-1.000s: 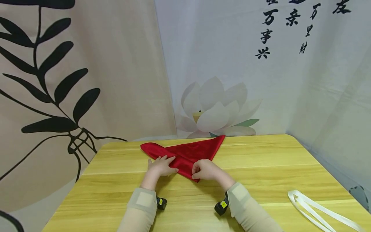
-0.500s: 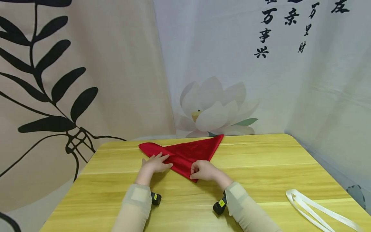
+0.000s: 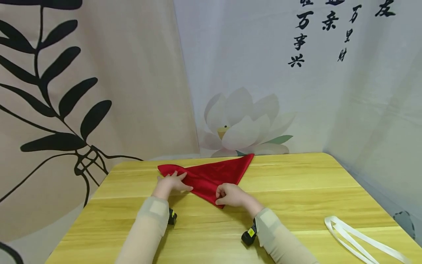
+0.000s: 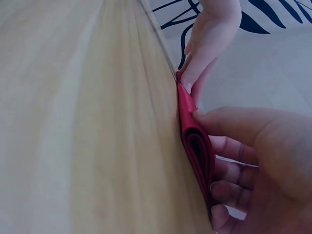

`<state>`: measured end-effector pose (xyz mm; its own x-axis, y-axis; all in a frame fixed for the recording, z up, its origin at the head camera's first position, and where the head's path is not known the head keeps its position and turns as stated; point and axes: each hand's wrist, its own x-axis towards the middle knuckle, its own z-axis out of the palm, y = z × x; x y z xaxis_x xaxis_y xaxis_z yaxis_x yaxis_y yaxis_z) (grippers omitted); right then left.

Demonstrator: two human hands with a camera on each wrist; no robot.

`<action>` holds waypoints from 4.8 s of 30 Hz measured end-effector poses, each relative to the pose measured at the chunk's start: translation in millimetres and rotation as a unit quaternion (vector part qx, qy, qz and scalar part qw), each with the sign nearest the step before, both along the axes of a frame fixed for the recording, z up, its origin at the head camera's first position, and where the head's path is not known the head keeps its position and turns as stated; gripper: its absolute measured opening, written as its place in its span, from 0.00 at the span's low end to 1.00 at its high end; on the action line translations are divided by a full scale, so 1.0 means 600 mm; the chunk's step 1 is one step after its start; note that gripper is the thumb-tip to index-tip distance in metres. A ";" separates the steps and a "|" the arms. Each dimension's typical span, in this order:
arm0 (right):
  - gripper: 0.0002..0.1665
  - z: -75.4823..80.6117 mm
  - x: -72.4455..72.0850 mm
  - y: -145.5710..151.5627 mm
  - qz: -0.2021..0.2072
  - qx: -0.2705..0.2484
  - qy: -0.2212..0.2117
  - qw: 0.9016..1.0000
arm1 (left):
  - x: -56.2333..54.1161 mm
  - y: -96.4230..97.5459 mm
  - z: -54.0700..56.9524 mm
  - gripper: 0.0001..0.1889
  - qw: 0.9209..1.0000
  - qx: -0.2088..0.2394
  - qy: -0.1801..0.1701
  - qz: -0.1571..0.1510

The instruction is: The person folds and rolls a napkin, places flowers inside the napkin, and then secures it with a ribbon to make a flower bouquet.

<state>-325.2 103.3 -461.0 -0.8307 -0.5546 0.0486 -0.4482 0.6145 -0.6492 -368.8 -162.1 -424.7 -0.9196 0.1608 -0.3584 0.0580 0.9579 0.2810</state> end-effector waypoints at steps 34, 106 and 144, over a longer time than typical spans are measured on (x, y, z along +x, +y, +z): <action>0.20 -0.004 0.007 -0.007 -0.007 0.008 0.013 1.000 | 0.016 0.030 0.003 0.39 0.998 -0.012 0.051 -0.037; 0.10 0.022 -0.015 0.038 -0.029 -0.012 -0.013 0.999 | 0.043 0.024 -0.027 0.21 0.984 0.087 0.125 -0.097; 0.11 0.014 -0.018 0.041 -0.009 -0.148 -0.129 0.980 | -0.020 0.019 0.056 0.04 0.976 0.057 0.021 -0.207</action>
<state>-335.7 128.2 -452.6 -0.8459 -0.5332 -0.0087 -0.2358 0.3886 -0.8907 -380.8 -150.9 -391.1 -0.7808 0.5589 -0.2791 0.4477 0.8122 0.3741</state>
